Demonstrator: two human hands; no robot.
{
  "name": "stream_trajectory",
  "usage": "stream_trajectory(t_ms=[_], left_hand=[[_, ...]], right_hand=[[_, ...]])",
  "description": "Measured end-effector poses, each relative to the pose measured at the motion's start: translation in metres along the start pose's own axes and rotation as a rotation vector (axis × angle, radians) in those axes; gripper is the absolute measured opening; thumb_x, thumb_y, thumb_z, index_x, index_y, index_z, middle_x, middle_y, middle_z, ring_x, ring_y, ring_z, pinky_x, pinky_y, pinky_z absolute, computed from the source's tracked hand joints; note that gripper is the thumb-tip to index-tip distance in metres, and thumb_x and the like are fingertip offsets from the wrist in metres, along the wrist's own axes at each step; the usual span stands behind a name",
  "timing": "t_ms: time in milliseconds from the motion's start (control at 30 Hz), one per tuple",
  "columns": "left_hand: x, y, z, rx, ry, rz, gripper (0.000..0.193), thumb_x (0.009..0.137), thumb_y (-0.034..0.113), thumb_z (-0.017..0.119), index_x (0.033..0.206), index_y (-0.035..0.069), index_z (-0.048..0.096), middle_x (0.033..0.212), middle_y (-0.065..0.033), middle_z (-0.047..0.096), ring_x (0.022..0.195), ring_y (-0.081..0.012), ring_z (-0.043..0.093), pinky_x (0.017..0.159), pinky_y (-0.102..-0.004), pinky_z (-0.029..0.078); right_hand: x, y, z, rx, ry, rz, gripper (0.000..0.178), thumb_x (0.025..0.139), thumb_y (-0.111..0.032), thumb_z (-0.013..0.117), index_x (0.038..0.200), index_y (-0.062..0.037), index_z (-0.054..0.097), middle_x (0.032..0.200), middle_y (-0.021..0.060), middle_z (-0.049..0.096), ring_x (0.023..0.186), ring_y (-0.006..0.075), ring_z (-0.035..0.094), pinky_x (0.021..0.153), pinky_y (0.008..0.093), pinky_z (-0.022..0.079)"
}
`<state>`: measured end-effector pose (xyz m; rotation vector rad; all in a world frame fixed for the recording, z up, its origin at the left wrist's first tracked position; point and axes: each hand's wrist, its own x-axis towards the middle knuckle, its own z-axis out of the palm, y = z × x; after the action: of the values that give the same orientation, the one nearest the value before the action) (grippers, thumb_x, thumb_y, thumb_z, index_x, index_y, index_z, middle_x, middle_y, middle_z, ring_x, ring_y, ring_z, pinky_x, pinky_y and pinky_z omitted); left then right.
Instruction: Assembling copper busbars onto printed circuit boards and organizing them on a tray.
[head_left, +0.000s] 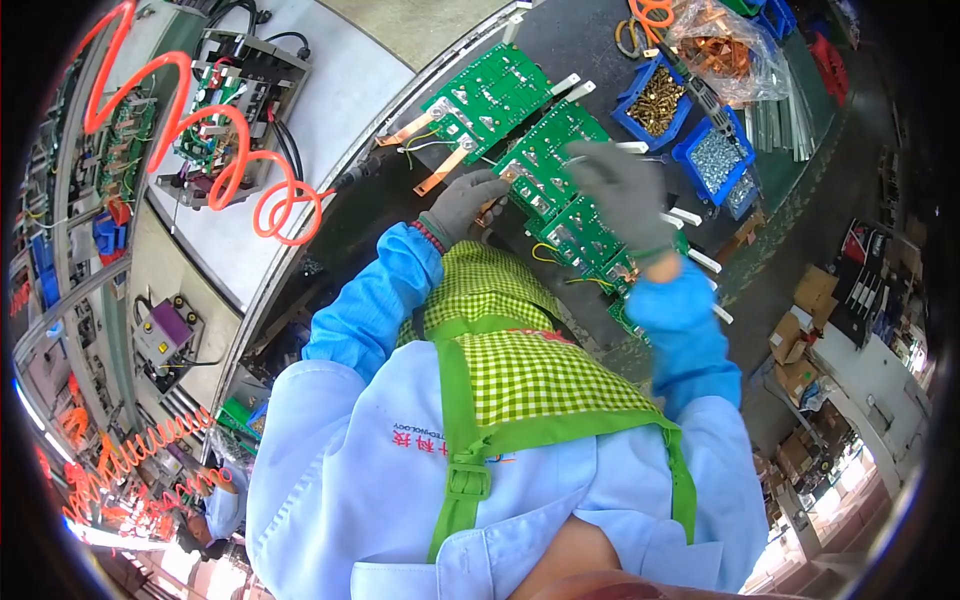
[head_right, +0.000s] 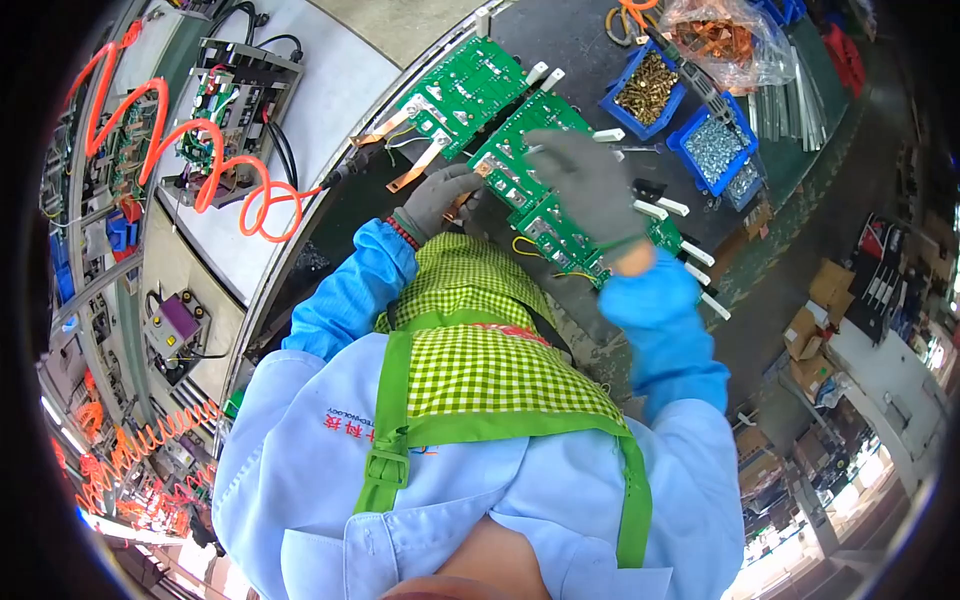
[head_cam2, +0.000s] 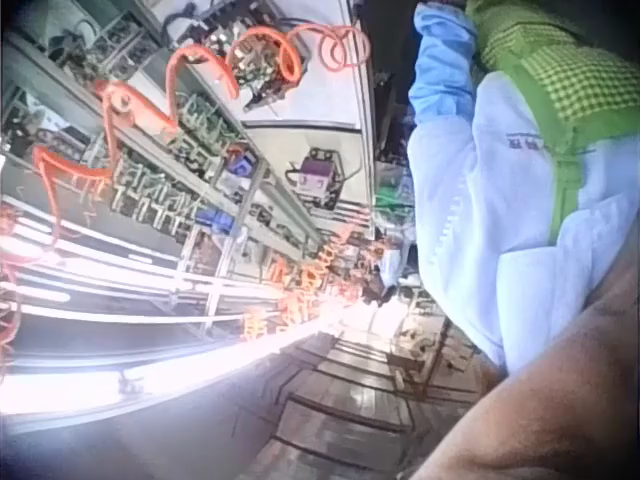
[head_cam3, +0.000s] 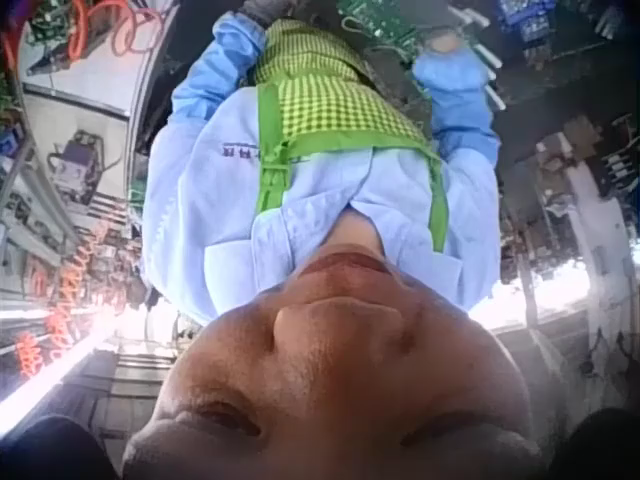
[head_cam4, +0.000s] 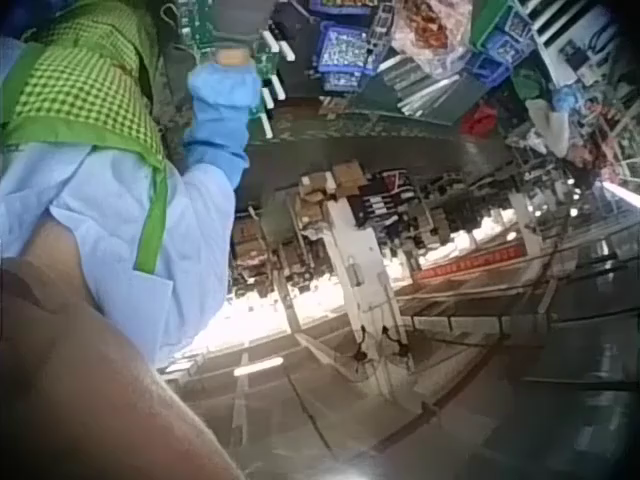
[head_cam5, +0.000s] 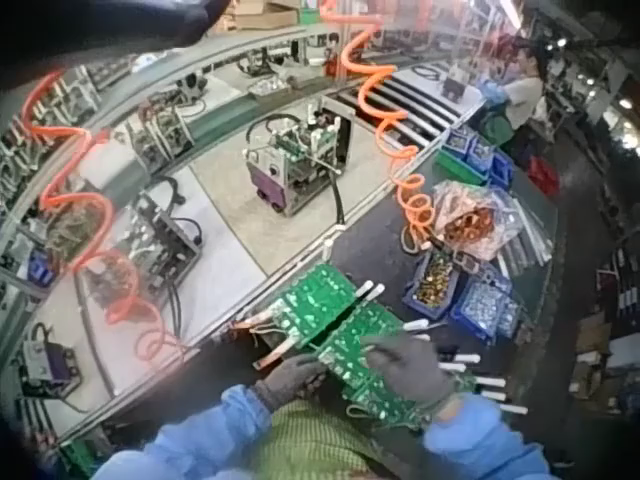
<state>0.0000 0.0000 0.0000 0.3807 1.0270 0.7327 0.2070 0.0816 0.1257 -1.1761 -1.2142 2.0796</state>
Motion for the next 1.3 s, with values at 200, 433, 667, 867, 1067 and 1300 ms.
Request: stream_trajectory(t_ms=[200,433,667,867,1067,1300], left_hand=[[0.0,-0.01,-0.016,0.092,-0.054,0.102,0.019,0.089,0.023,0.055,0.092,0.004,0.059,0.076,-0.002,0.055,0.062,-0.008,0.053,0.051,-0.0219,0.042],[-0.001,-0.009,-0.018,0.239,-0.08,0.244,0.02,0.089,0.022,0.057,0.096,0.004,0.061,0.08,-0.0018,0.056,0.068,-0.0076,0.054,0.054,-0.0217,0.044],[0.004,-0.011,-0.021,0.199,-0.083,0.159,0.02,0.09,0.023,0.056,0.094,0.004,0.062,0.08,-0.0014,0.056,0.069,-0.0073,0.055,0.054,-0.0219,0.043],[0.0,-0.008,-0.02,0.195,-0.073,0.131,0.023,0.091,0.022,0.054,0.097,0.002,0.062,0.082,-0.0017,0.056,0.07,-0.0078,0.055,0.056,-0.022,0.044],[0.003,-0.015,-0.026,0.481,-0.114,0.335,0.021,0.09,0.015,0.054,0.104,0.002,0.061,0.088,-0.003,0.055,0.073,-0.0099,0.056,0.058,-0.0232,0.046],[-0.003,-0.01,-0.025,0.682,-0.144,0.462,0.027,0.084,0.001,0.055,0.11,0.004,0.06,0.091,-0.0053,0.055,0.076,-0.0139,0.058,0.061,-0.0248,0.048]], right_hand=[[0.047,0.093,0.028,-0.965,0.141,-0.458,0.019,0.084,-0.021,0.063,0.097,-0.0088,0.067,0.092,0.0151,0.064,0.081,0.0332,0.061,0.072,0.0404,0.05],[0.053,0.098,0.037,-1.082,0.213,-0.408,0.02,0.084,-0.022,0.063,0.099,-0.0108,0.067,0.092,0.0153,0.062,0.082,0.0322,0.061,0.072,0.0407,0.05],[0.047,0.083,0.037,-0.969,0.23,-0.343,0.022,0.084,-0.021,0.062,0.102,-0.0104,0.068,0.091,0.0154,0.061,0.082,0.0313,0.061,0.072,0.0391,0.05],[0.032,0.082,0.038,-1.05,0.204,-0.315,0.02,0.084,-0.022,0.062,0.099,-0.0097,0.068,0.091,0.0143,0.063,0.082,0.031,0.061,0.073,0.0383,0.05],[0.036,0.094,0.039,-1.045,0.238,-0.354,0.018,0.085,-0.021,0.061,0.096,-0.0096,0.068,0.092,0.0132,0.063,0.085,0.0309,0.061,0.073,0.0389,0.05],[0.041,0.097,0.044,-1.095,0.285,-0.371,0.018,0.087,-0.021,0.059,0.099,-0.0087,0.064,0.093,0.0137,0.062,0.087,0.0318,0.06,0.075,0.0401,0.049]])
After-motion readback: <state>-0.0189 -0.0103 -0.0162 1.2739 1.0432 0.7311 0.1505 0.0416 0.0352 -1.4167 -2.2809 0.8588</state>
